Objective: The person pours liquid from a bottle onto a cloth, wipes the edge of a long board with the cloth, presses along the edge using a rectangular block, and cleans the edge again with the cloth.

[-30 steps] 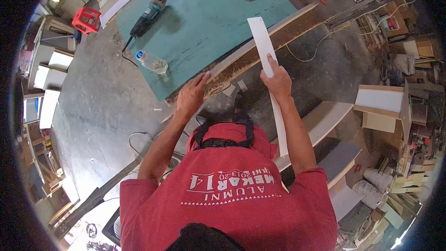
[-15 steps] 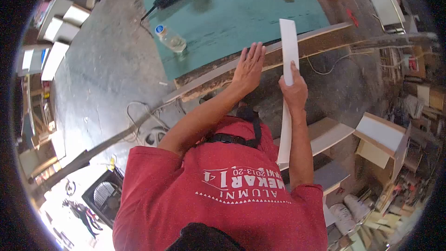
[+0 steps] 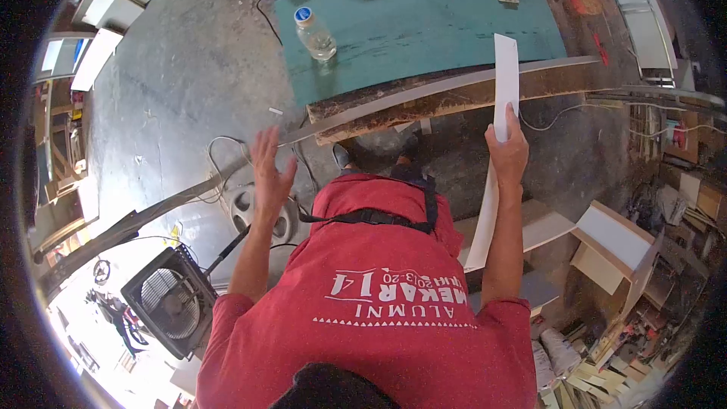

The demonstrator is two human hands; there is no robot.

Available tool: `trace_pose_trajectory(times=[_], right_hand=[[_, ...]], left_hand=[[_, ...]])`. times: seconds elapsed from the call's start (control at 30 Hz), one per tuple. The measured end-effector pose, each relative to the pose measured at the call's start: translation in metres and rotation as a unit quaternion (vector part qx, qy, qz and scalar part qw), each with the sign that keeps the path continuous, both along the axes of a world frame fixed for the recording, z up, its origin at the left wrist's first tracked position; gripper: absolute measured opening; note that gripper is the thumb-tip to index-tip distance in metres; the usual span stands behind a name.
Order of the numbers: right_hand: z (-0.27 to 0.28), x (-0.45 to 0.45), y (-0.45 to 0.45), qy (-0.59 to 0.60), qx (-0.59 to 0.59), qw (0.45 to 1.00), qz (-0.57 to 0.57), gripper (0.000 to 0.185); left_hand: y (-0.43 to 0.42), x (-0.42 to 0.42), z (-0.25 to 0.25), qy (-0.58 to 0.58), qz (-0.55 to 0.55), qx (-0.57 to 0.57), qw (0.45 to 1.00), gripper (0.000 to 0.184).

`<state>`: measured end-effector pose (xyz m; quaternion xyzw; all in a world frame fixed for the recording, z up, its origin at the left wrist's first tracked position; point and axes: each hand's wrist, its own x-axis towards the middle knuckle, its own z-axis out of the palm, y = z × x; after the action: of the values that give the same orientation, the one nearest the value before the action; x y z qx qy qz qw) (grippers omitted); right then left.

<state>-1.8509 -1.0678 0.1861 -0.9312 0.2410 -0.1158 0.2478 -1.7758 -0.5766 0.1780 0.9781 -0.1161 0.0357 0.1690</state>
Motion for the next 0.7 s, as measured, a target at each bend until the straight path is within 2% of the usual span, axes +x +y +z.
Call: trace_pose_trajectory(times=[0.03, 0.07, 0.1, 0.17, 0.2, 0.23, 0.3, 0.33, 0.37, 0.43, 0.5, 0.57, 0.67, 0.7], right_hand=[[0.0, 0.0, -0.001, 0.0, -0.005, 1.0, 0.004, 0.064], [-0.001, 0.0, -0.002, 0.0, -0.003, 1.0, 0.004, 0.064], [-0.001, 0.0, -0.002, -0.001, -0.001, 1.0, 0.005, 0.063], [0.002, 0.0, 0.0, 0.006, -0.012, 1.0, 0.005, 0.065], [0.005, -0.001, 0.001, 0.013, -0.017, 1.0, 0.001, 0.067], [0.013, -0.004, 0.009, 0.011, -0.022, 1.0, 0.0, 0.067], [0.024, -0.02, 0.042, 0.066, -0.017, 0.987, 0.144, 0.076], [0.024, -0.032, 0.067, 0.059, -0.053, 0.974, 0.212, 0.083], [0.031, -0.044, 0.093, 0.119, -0.052, 0.963, 0.238, 0.083], [0.052, -0.045, 0.147, 0.209, -0.007, 0.943, 0.26, 0.079], [0.049, -0.026, 0.186, 0.178, -0.002, 0.954, 0.24, 0.075], [0.042, -0.008, 0.199, 0.179, -0.014, 0.962, 0.208, 0.074], [0.056, -0.01, 0.21, 0.15, -0.042, 0.969, 0.193, 0.075], [0.066, -0.032, 0.208, 0.167, -0.021, 0.959, 0.226, 0.074]], left_hand=[[-0.017, 0.008, 0.005, 0.089, 0.02, -0.145, 0.985, 0.084], [-0.026, 0.017, 0.005, 0.175, 0.038, -0.288, 0.941, 0.082], [-0.027, 0.024, -0.004, 0.174, 0.04, -0.294, 0.939, 0.082], [-0.03, 0.035, -0.031, 0.163, 0.016, -0.398, 0.903, 0.075], [-0.028, 0.037, -0.043, 0.16, 0.014, -0.402, 0.901, 0.075], [-0.023, 0.04, -0.054, 0.193, 0.007, -0.429, 0.883, 0.067], [-0.017, 0.046, -0.072, 0.228, -0.004, -0.455, 0.861, 0.06], [-0.015, 0.047, -0.079, 0.214, -0.027, -0.43, 0.877, 0.054], [-0.014, 0.046, -0.083, 0.201, -0.048, -0.405, 0.891, 0.048], [-0.016, 0.043, -0.079, 0.185, -0.041, -0.403, 0.895, 0.044], [-0.016, 0.04, -0.078, 0.175, -0.036, -0.401, 0.899, 0.04], [-0.016, 0.04, -0.083, 0.11, -0.069, -0.388, 0.913, 0.039], [-0.014, 0.043, -0.085, 0.128, -0.068, -0.392, 0.908, 0.037], [-0.014, 0.044, -0.084, 0.13, -0.067, -0.394, 0.907, 0.037]])
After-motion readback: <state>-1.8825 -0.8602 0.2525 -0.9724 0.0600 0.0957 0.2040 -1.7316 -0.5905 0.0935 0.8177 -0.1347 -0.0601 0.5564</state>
